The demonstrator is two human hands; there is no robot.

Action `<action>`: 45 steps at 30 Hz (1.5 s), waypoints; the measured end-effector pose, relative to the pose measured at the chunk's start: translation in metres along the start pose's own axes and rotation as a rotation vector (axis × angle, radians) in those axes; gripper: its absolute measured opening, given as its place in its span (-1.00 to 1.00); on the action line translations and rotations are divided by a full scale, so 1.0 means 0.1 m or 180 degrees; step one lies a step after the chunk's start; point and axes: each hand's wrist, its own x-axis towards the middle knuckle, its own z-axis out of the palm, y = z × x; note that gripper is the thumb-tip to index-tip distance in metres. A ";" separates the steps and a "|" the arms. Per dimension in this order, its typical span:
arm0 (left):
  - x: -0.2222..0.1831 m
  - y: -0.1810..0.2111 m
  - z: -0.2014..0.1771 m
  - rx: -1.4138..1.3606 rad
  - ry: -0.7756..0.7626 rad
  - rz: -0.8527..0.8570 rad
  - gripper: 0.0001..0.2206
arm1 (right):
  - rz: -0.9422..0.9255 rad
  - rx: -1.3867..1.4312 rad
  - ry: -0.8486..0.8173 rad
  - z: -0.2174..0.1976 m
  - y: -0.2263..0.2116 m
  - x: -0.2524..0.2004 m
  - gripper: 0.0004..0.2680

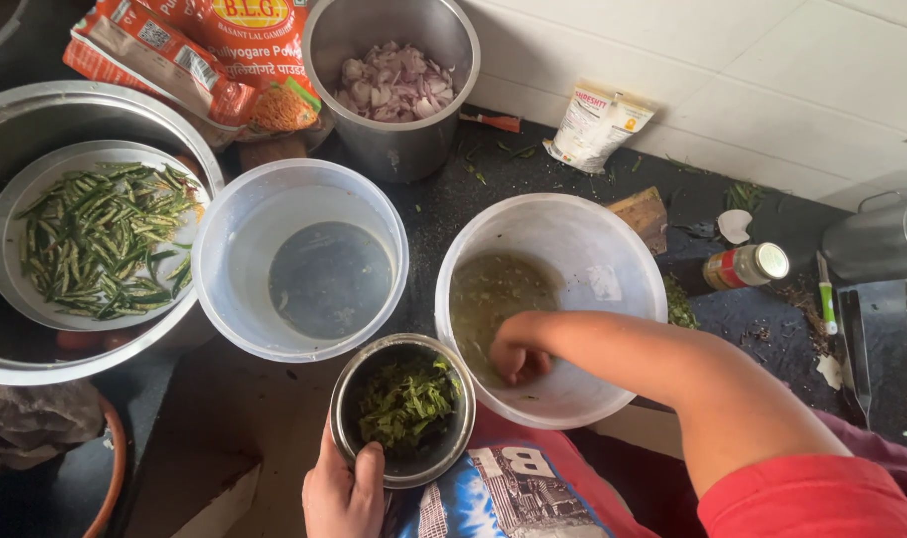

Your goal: The person squeezes water out of chopped greens by hand over a bucket, pressing handfuls into a steel container, then carries the container to a blender, mounts the jar on the base, and blends the greens. They then move a pot of soaked grains and stir and pick through it by hand.

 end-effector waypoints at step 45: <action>-0.02 0.03 0.00 -0.0224 0.0084 0.0153 -0.45 | -0.0945 0.0941 0.3729 -0.68 0.43 -0.64 -0.53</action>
